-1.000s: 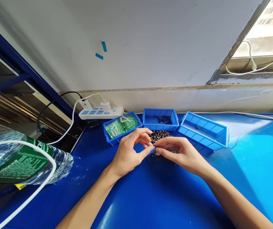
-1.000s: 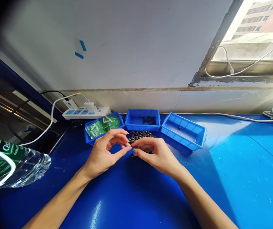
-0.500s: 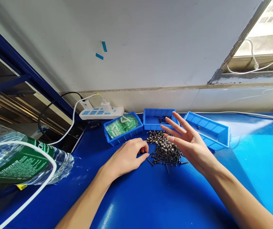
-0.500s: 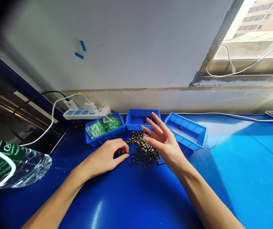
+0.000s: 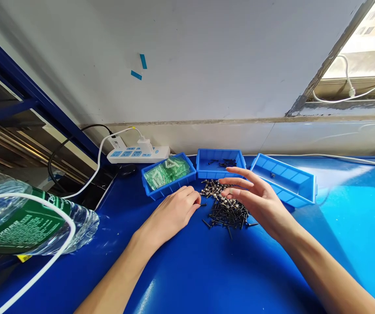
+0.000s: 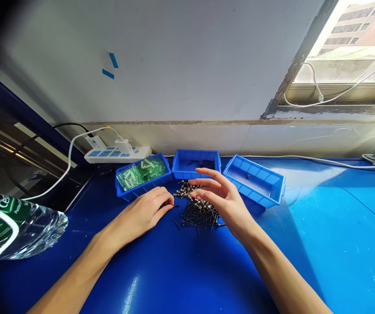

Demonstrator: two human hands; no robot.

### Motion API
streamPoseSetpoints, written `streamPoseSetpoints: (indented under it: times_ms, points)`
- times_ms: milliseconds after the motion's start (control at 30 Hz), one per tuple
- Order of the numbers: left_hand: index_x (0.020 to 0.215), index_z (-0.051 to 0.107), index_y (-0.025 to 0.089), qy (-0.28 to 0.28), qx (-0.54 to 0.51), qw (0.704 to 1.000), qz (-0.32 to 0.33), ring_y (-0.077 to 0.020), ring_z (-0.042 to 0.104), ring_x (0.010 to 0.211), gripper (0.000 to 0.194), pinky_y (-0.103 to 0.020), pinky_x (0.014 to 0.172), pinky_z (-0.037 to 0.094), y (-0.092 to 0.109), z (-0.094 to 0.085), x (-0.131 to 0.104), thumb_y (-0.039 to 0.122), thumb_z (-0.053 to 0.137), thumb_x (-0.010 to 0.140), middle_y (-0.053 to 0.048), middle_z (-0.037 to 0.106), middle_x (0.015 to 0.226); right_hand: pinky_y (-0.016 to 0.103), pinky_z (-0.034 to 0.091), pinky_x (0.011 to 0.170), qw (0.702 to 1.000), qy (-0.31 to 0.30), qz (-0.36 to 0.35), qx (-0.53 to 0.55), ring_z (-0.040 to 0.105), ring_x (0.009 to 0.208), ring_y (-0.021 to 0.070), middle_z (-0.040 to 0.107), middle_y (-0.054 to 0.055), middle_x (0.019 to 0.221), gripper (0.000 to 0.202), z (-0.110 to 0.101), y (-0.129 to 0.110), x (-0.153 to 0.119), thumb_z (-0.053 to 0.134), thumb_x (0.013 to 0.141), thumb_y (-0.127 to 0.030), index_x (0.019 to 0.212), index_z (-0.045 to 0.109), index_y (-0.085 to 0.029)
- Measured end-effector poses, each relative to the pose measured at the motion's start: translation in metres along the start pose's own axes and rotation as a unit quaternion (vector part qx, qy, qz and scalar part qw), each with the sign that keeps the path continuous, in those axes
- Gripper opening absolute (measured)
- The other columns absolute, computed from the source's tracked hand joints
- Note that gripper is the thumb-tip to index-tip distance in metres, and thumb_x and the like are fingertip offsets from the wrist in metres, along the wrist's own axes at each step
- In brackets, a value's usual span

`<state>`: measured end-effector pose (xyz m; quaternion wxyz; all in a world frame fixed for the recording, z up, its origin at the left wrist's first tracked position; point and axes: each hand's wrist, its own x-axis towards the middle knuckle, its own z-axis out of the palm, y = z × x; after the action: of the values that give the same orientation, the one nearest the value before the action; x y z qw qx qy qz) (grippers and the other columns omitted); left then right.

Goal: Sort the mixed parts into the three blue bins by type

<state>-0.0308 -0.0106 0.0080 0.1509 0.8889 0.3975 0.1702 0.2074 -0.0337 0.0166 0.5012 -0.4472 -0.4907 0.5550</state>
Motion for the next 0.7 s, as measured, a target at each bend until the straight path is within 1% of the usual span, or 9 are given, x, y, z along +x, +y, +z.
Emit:
streamPoseSetpoints:
  times_ms: [67, 167, 267, 333, 433, 533, 633, 700]
  points:
    - [0.09, 0.065, 0.019, 0.015, -0.011, 1.0, 0.005, -0.0192, 0.069, 0.083, 0.013, -0.029, 0.073, 0.055, 0.0, 0.001, 0.001, 0.011, 0.06, 0.098, -0.003, 0.071, 0.091, 0.041, 0.059, 0.091, 1.0, -0.008, -0.009, -0.019, 0.077, 0.09, 0.0224, 0.081, 0.007, 0.109, 0.041, 0.0, 0.003, 0.001, 0.081, 0.082, -0.043, 0.119, 0.073, -0.028]
    - [0.09, 0.067, 0.019, 0.06, -0.062, 0.996, 0.01, -0.0184, 0.072, 0.082, 0.013, -0.028, 0.075, 0.057, 0.002, 0.0, 0.002, 0.01, 0.061, 0.097, -0.002, 0.075, 0.089, 0.04, 0.061, 0.087, 0.996, -0.012, -0.039, -0.075, 0.077, 0.088, 0.023, 0.082, 0.006, 0.096, 0.029, 0.002, 0.005, 0.0, 0.079, 0.084, -0.044, 0.105, 0.076, -0.024]
    - [0.088, 0.068, 0.02, 0.115, -0.137, 0.984, 0.007, -0.0145, 0.072, 0.072, 0.012, -0.024, 0.072, 0.058, 0.007, -0.001, 0.003, 0.011, 0.063, 0.094, 0.001, 0.077, 0.083, 0.039, 0.062, 0.085, 0.985, -0.02, -0.073, -0.157, 0.077, 0.092, 0.0251, 0.082, 0.007, 0.099, 0.026, 0.007, 0.002, -0.003, 0.076, 0.086, -0.043, 0.103, 0.076, -0.023]
    - [0.085, 0.069, 0.02, 0.146, -0.173, 0.974, 0.005, -0.013, 0.071, 0.068, 0.011, -0.022, 0.07, 0.059, 0.012, -0.003, 0.003, 0.012, 0.065, 0.092, 0.003, 0.076, 0.079, 0.039, 0.063, 0.086, 0.974, -0.039, -0.088, -0.207, 0.077, 0.094, 0.026, 0.082, 0.007, 0.103, 0.023, 0.01, -0.002, -0.005, 0.074, 0.087, -0.04, 0.103, 0.077, -0.023]
    - [0.084, 0.069, 0.02, 0.176, -0.205, 0.963, 0.003, -0.0128, 0.071, 0.067, 0.008, -0.022, 0.07, 0.06, 0.019, -0.005, 0.004, 0.014, 0.067, 0.088, 0.003, 0.076, 0.078, 0.039, 0.063, 0.086, 0.965, -0.077, -0.092, -0.235, 0.077, 0.094, 0.0261, 0.082, 0.006, 0.103, 0.021, 0.012, -0.006, -0.008, 0.072, 0.088, -0.036, 0.103, 0.079, -0.023]
    - [0.082, 0.068, 0.021, 0.177, -0.235, 0.956, 0.002, -0.0121, 0.071, 0.067, 0.008, -0.021, 0.069, 0.061, 0.023, -0.004, 0.004, 0.014, 0.07, 0.086, 0.004, 0.076, 0.078, 0.037, 0.063, 0.081, 0.972, -0.094, -0.067, -0.203, 0.078, 0.089, 0.0252, 0.082, 0.006, 0.097, 0.022, 0.012, -0.006, -0.009, 0.074, 0.087, -0.039, 0.1, 0.079, -0.022]
    - [0.082, 0.068, 0.021, 0.159, -0.254, 0.954, 0.002, -0.0111, 0.071, 0.067, 0.01, -0.02, 0.068, 0.059, 0.024, -0.002, 0.004, 0.011, 0.071, 0.086, 0.005, 0.076, 0.078, 0.032, 0.061, 0.068, 0.983, -0.097, -0.023, -0.156, 0.076, 0.075, 0.0225, 0.08, 0.005, 0.08, 0.029, 0.012, -0.005, -0.008, 0.077, 0.084, -0.047, 0.095, 0.08, -0.02]
    - [0.084, 0.068, 0.02, 0.132, -0.261, 0.956, 0.002, -0.0111, 0.071, 0.068, 0.01, -0.02, 0.069, 0.058, 0.023, -0.004, 0.003, 0.012, 0.072, 0.086, 0.005, 0.075, 0.079, 0.03, 0.057, 0.06, 0.986, -0.093, 0.0, -0.136, 0.073, 0.065, 0.0201, 0.077, 0.003, 0.07, 0.032, 0.012, -0.004, -0.006, 0.081, 0.08, -0.05, 0.091, 0.08, -0.019]
